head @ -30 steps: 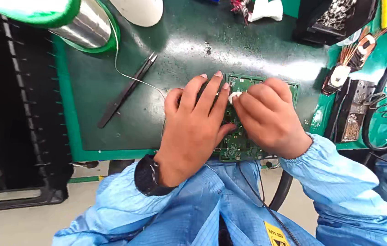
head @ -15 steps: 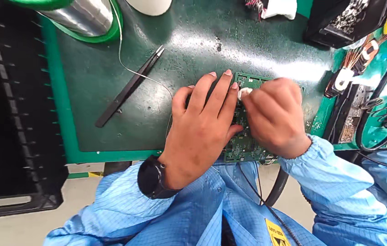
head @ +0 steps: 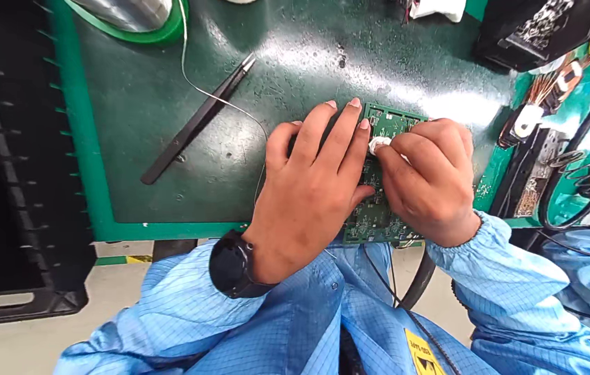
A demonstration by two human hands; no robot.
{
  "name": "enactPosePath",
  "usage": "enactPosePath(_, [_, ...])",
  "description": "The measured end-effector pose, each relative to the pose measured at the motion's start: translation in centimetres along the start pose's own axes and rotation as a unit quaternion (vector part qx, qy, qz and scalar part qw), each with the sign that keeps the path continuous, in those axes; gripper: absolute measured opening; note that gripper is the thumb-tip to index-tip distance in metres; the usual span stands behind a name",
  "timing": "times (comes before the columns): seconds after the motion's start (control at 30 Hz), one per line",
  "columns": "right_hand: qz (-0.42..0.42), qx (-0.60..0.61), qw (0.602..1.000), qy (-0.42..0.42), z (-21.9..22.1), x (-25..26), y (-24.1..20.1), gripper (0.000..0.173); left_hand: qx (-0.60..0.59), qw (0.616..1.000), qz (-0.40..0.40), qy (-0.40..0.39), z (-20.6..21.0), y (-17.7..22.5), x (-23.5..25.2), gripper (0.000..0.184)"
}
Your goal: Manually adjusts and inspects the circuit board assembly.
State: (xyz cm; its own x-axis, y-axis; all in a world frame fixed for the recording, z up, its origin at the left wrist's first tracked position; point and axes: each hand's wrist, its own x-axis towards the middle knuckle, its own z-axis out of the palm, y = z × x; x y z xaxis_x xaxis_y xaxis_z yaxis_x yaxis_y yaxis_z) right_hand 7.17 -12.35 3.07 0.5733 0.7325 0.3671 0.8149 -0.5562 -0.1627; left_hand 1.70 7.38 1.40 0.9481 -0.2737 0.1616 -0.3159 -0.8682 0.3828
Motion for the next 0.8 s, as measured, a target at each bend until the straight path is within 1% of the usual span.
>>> enactPosePath(0.1, [0.001,-0.005,1.0,0.01,0.4,0.3,0.1,0.014,0.002,1.0,0.003,-0.003,0.0,0.0,-0.1,0.068])
enactPosePath(0.23, [-0.037,-0.021,0.999,-0.011,0.0,0.1,0.1,0.015,0.001,1.0,0.002,-0.001,0.0,-0.1,0.0,0.068])
enactPosePath(0.43, [-0.031,-0.025,0.999,-0.001,0.2,0.4,0.2,0.015,-0.001,1.0,0.004,-0.002,0.0,-0.1,0.0,0.068])
enactPosePath(0.5, [-0.012,-0.047,0.999,-0.004,0.1,0.2,0.0,0.015,-0.001,1.0,0.001,-0.002,0.0,-0.1,-0.1,0.068])
enactPosePath(0.57, [0.033,-0.093,0.995,0.0,0.0,0.2,0.3,0.015,-0.002,1.0,0.002,-0.006,0.0,-0.1,-0.1,0.068])
enactPosePath(0.63, [0.063,-0.108,0.992,0.003,0.0,0.2,0.1,0.015,-0.002,1.0,0.001,-0.005,-0.1,-0.1,-0.1,0.068])
enactPosePath(0.73, [0.066,-0.089,0.994,0.011,0.1,-0.3,-0.9,0.014,-0.001,1.0,-0.003,-0.005,0.0,0.0,0.0,0.068])
enactPosePath(0.8, [0.076,-0.096,0.992,0.008,0.1,0.0,-0.4,0.015,-0.002,1.0,-0.002,-0.006,0.0,0.0,-0.1,0.069])
